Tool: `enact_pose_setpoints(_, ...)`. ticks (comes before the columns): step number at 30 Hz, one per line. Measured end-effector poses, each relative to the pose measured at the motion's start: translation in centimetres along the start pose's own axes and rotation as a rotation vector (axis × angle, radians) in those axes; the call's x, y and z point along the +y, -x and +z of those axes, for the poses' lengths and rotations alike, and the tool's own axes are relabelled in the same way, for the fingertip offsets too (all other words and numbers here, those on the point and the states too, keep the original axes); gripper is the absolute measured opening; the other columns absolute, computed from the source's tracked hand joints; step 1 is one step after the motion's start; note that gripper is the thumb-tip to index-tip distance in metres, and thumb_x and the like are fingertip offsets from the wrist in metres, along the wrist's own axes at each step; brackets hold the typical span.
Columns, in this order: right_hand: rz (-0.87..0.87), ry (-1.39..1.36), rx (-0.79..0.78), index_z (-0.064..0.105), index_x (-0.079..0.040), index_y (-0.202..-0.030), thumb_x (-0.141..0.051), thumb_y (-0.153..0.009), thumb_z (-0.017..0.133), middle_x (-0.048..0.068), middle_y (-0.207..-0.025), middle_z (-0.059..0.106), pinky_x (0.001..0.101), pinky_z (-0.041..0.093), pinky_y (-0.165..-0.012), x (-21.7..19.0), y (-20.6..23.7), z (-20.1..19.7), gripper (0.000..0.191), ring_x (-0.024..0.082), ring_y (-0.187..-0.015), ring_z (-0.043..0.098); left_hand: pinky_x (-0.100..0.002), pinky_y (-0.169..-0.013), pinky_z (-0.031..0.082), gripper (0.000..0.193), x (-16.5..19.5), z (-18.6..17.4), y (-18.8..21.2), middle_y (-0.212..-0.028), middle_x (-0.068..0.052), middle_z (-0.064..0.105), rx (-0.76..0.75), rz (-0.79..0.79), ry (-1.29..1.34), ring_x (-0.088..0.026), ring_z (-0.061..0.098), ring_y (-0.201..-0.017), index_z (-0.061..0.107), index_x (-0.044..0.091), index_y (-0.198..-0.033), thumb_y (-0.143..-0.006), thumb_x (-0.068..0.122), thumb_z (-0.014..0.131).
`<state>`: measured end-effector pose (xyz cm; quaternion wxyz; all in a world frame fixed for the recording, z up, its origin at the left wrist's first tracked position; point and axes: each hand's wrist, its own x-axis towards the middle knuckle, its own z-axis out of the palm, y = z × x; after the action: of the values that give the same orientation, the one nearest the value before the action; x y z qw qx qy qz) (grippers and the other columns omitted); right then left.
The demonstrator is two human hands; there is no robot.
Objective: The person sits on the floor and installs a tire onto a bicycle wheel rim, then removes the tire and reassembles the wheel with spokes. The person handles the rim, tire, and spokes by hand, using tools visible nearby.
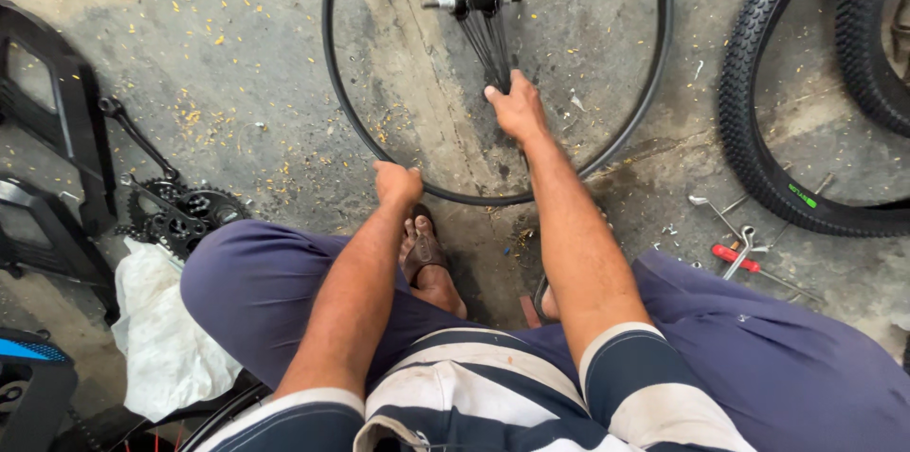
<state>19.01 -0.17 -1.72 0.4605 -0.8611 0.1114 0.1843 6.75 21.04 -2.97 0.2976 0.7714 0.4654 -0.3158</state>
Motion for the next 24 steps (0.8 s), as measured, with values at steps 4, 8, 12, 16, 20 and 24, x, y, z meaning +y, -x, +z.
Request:
enact_pose_setpoints(4, 0.349, -0.671, -0.244, 0.059, -0.012, -0.105, -0.027, -0.094, 0.075, -0.001, -0.072, 0.051, 0.0292, 0.034, -0.043, 0.3, 0.8, -1.5, 0.025, 0.009, -0.052, 0.043, -0.046, -0.103, 0.049, 0.071, 0.7, -0.1, -0.7, -0.13, -0.029, 0.063, 0.044, -0.004, -0.052, -0.043, 0.063, -0.121, 0.038, -0.005, -0.137, -0.087, 0.025, 0.078)
enact_pose_setpoints(8, 0.383, -0.8, -0.259, 0.059, -0.014, -0.1, -0.022, -0.093, 0.073, -0.004, -0.068, 0.048, 0.0235, 0.033, -0.039, -0.3, 1.6, -1.9, 0.017, 0.004, -0.046, 0.041, -0.052, -0.096, 0.049, 0.086, 2.3, -0.1, 0.9, -0.129, -0.027, 0.063, 0.397, 0.204, -0.154, -0.045, 0.061, -0.118, 0.039, -0.001, -0.138, -0.071, 0.027, 0.085)
enact_pose_setpoints(12, 0.37, -0.957, -0.332, 0.061, -0.013, -0.103, -0.019, -0.092, 0.072, -0.004, -0.071, 0.049, 0.0245, 0.034, -0.04, -0.6, 2.7, 0.0, 0.017, 0.006, -0.047, 0.042, -0.051, -0.095, 0.052, 0.065, 7.3, 1.4, 3.0, -0.121, -0.023, 0.067, 0.352, 0.557, 0.11, -0.04, 0.066, -0.11, 0.052, 0.002, -0.134, -0.089, 0.044, 0.074)
enact_pose_setpoints(16, 0.324, -1.089, -0.219, 0.067, -0.004, -0.112, -0.026, -0.096, 0.063, 0.004, -0.092, 0.069, 0.03, 0.055, -0.067, 0.0, 3.6, 1.8, 0.027, 0.014, -0.079, 0.065, -0.052, -0.091, 0.052, 0.08, 11.1, 3.4, 5.5, -0.122, -0.027, 0.065, -0.326, 0.414, 0.609, -0.045, 0.067, -0.108, 0.045, 0.005, -0.147, -0.091, 0.061, 0.055)
enact_pose_setpoints(20, 0.289, -0.967, -0.271, 0.068, -0.002, -0.118, -0.041, -0.102, 0.058, 0.005, -0.106, 0.07, 0.0321, 0.053, -0.088, 1.0, 3.0, 0.5, 0.043, 0.016, -0.098, 0.064, -0.042, -0.107, 0.046, 0.092, 12.3, 4.0, 6.9, -0.141, -0.028, 0.057, -0.288, 0.546, 0.535, -0.035, 0.058, -0.129, 0.03, 0.006, -0.157, -0.093, 0.066, 0.056)
enact_pose_setpoints(24, 0.233, -0.698, -0.32, 0.07, -0.002, -0.12, -0.042, -0.101, 0.057, 0.007, -0.11, 0.072, 0.0319, 0.052, -0.088, 1.0, 2.1, -0.9, 0.046, 0.016, -0.099, 0.064, -0.041, -0.108, 0.046, 0.096, 12.8, 3.7, 6.8, -0.146, -0.027, 0.055, -0.412, 0.557, 0.641, -0.033, 0.056, -0.132, 0.026, 0.008, -0.16, -0.091, 0.067, 0.057)
